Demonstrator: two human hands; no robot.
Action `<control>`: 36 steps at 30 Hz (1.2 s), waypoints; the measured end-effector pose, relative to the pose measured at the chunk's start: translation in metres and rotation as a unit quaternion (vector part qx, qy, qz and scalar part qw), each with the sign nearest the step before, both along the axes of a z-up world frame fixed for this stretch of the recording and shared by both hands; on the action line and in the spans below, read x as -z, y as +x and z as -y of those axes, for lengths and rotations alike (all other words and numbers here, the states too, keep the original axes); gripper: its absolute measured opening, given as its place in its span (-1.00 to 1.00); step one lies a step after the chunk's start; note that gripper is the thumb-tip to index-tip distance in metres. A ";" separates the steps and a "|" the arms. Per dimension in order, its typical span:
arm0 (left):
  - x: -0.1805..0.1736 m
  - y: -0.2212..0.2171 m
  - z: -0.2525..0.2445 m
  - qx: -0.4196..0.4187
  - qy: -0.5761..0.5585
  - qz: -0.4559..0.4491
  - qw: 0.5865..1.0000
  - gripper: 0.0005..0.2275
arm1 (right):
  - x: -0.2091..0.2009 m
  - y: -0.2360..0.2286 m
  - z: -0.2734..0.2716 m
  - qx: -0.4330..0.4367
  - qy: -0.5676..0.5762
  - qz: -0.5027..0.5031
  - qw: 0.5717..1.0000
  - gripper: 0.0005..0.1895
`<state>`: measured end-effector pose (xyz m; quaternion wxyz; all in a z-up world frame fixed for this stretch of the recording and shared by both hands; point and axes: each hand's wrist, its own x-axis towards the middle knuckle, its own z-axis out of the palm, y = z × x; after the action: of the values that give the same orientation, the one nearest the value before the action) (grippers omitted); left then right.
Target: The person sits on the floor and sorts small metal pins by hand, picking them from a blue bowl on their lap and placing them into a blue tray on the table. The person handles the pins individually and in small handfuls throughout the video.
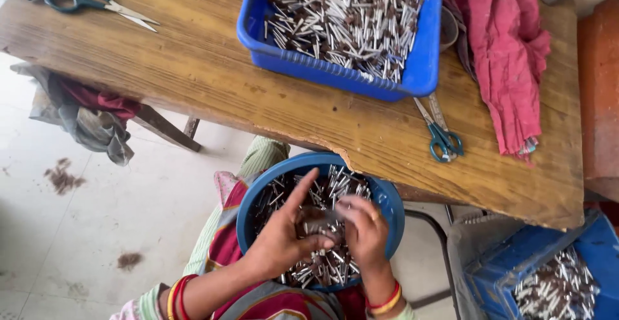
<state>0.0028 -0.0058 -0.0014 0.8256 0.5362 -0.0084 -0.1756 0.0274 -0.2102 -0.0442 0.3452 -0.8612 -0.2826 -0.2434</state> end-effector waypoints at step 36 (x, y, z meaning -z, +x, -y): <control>0.057 -0.004 -0.014 -0.032 -0.140 -0.243 0.959 -0.55 | 0.030 0.006 -0.013 0.070 -0.067 -0.305 0.947 -0.79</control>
<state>-0.0010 0.0078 -0.0586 0.8748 0.3563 0.1850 -0.2711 0.0333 -0.1970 -0.0742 0.3390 -0.9329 -0.1185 0.0268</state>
